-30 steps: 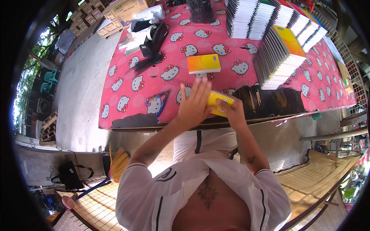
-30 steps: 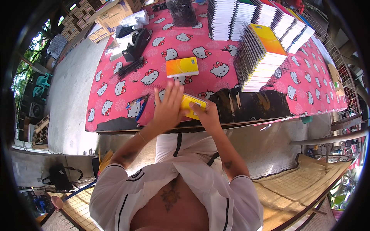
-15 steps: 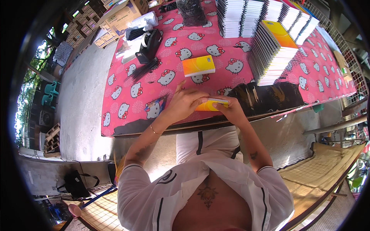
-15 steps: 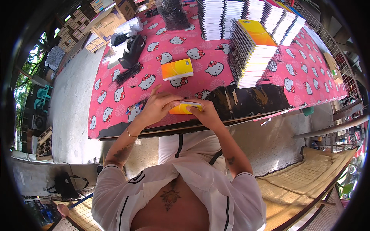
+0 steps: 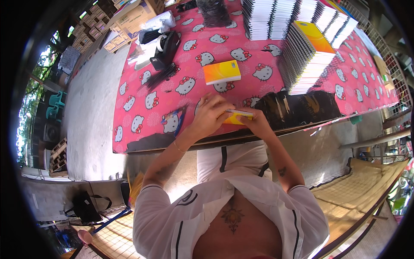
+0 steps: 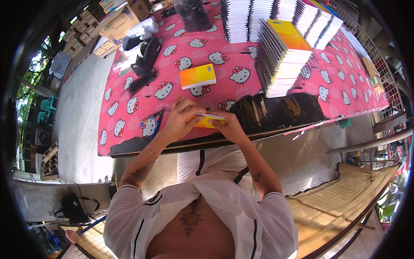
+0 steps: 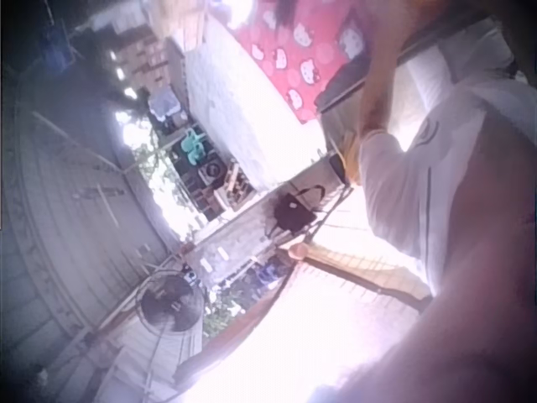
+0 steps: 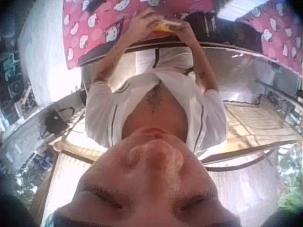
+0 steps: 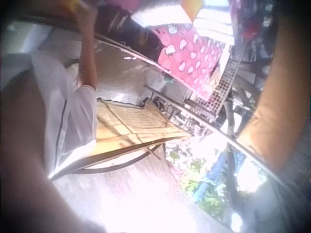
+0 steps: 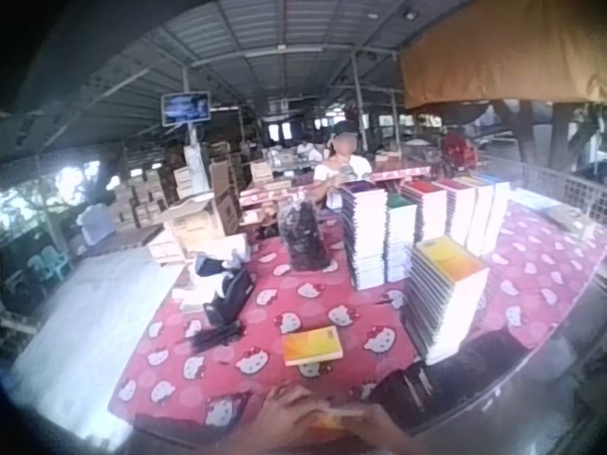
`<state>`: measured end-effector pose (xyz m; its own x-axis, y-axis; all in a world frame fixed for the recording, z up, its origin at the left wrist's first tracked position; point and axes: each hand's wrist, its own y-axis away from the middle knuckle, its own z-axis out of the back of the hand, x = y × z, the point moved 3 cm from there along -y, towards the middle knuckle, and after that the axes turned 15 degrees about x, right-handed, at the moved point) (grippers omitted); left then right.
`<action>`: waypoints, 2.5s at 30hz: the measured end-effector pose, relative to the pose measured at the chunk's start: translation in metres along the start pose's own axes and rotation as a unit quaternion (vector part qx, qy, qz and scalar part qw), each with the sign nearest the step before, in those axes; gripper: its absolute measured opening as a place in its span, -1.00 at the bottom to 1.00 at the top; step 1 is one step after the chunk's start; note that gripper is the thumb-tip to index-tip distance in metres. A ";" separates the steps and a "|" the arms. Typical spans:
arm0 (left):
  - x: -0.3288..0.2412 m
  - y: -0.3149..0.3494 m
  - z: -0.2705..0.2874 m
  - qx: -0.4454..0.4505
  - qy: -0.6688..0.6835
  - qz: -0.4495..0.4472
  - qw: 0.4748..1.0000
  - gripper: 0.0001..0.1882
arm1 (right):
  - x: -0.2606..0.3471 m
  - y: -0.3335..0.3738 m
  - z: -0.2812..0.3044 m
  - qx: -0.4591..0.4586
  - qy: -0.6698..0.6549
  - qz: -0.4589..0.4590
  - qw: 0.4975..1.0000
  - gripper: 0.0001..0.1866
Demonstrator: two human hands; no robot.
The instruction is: The person folds yellow notebook covers and stacks them on top of other notebooks on a table.
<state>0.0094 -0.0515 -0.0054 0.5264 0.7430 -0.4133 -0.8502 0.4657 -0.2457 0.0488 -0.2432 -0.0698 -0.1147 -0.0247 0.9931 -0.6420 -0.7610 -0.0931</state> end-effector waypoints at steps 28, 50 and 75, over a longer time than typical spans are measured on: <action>-0.042 0.019 -0.067 0.000 -0.191 0.067 0.979 -0.17 | 0.003 -0.008 0.006 -0.080 0.046 0.001 0.996 -0.67; -0.048 0.015 -0.066 -0.013 -0.128 0.014 0.992 -0.26 | -0.006 -0.006 0.008 -0.050 0.122 -0.005 0.991 -0.67; -0.038 -0.021 -0.014 -0.052 -0.092 -0.016 0.994 -0.78 | 0.058 0.005 0.036 -0.082 0.296 0.109 0.945 -0.82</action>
<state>0.0066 -0.0964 0.0027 0.5380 0.8086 -0.2383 -0.8244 0.4457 -0.3488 0.0664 -0.2716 -0.0097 -0.6313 0.2353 0.7390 -0.6574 -0.6680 -0.3489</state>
